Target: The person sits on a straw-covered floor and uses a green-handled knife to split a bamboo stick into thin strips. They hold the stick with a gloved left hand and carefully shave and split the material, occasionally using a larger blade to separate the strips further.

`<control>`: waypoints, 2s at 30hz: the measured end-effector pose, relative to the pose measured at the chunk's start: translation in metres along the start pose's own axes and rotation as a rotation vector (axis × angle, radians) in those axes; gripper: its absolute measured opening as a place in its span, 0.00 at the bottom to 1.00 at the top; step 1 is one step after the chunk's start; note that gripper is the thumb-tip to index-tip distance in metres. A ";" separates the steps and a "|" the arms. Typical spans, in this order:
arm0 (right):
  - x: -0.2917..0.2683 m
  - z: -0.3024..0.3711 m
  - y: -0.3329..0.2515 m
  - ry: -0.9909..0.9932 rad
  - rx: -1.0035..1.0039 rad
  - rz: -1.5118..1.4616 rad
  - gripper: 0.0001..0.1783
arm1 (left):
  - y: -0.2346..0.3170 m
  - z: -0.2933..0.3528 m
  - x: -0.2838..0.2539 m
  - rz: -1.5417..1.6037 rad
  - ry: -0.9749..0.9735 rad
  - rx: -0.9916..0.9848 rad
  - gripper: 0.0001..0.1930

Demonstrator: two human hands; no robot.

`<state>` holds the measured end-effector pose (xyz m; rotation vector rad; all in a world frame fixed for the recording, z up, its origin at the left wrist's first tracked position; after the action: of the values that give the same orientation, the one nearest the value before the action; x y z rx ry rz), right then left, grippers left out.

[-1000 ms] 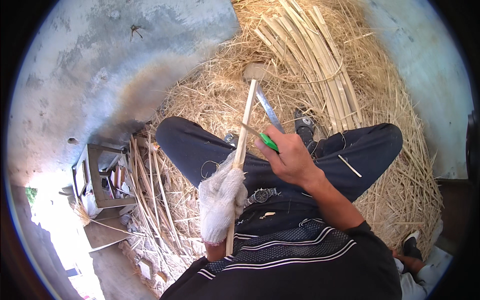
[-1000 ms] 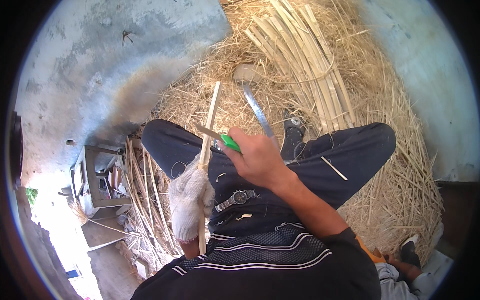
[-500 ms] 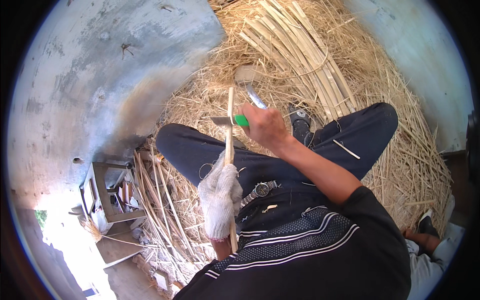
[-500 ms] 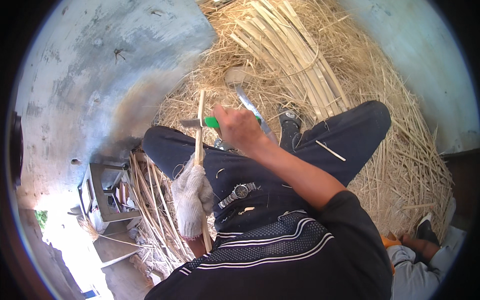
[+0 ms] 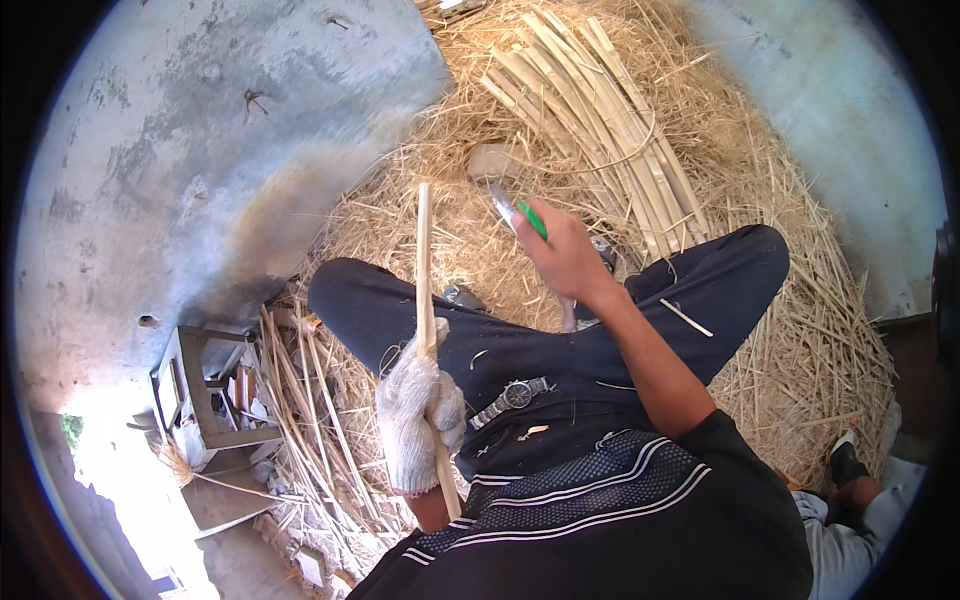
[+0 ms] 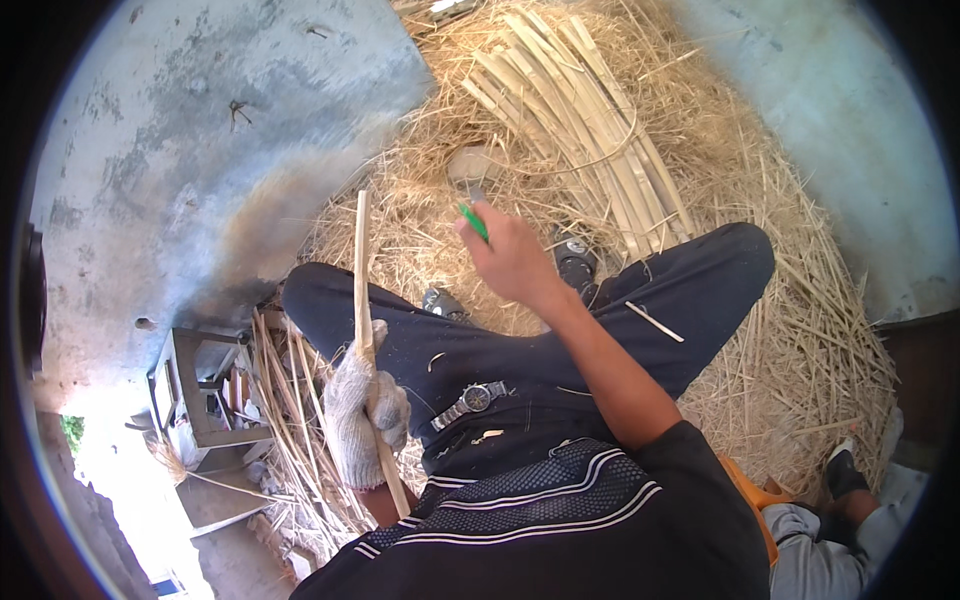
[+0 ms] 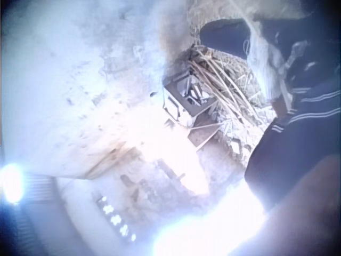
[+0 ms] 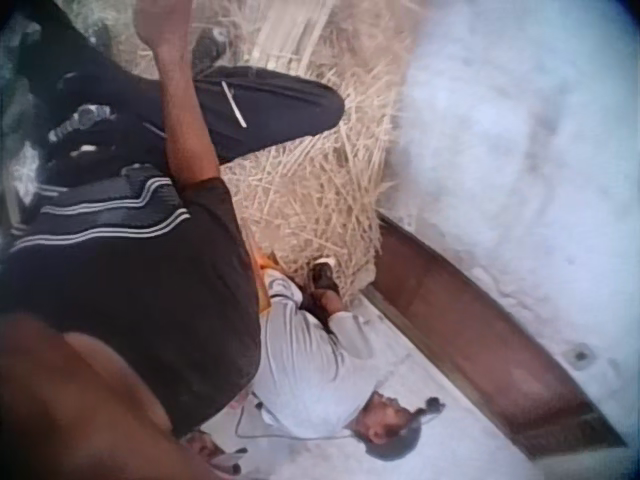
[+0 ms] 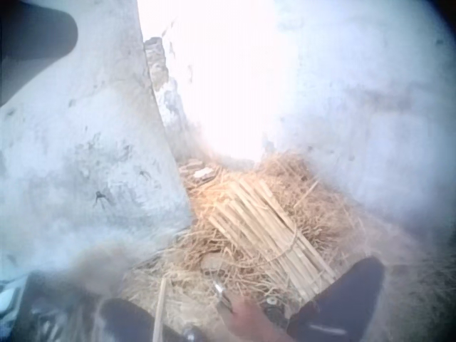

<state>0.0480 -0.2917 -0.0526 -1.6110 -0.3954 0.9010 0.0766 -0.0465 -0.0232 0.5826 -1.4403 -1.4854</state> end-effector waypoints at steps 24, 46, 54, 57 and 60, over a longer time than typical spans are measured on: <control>0.035 0.084 -0.075 0.009 -0.427 0.323 0.27 | 0.013 0.003 0.014 -0.478 -0.065 0.066 0.14; -0.016 0.029 -0.035 -0.040 -0.278 0.054 0.20 | -0.014 -0.012 0.003 -0.111 -0.058 -0.057 0.21; 0.028 0.073 -0.052 -0.223 -0.383 0.251 0.18 | -0.021 -0.005 0.026 -0.109 -0.141 -0.109 0.20; 0.027 0.067 -0.045 -0.168 -0.460 0.337 0.18 | -0.018 -0.003 0.027 -0.275 -0.136 -0.072 0.17; 0.035 0.056 -0.031 -0.095 -0.524 0.445 0.17 | -0.017 -0.005 0.017 -0.443 -0.086 -0.045 0.14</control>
<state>0.0364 -0.2216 -0.0360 -2.1950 -0.3626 1.2850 0.0679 -0.0662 -0.0359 0.8582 -1.3965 -1.9013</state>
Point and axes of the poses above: each hand's wrist, its own z-axis away from the middle knuckle, its own x-axis out of the palm, y = z × x, the point moved 10 cm from there along -z, towards the middle knuckle, and after that the axes turned 12 degrees about x, right-handed, at the moved point
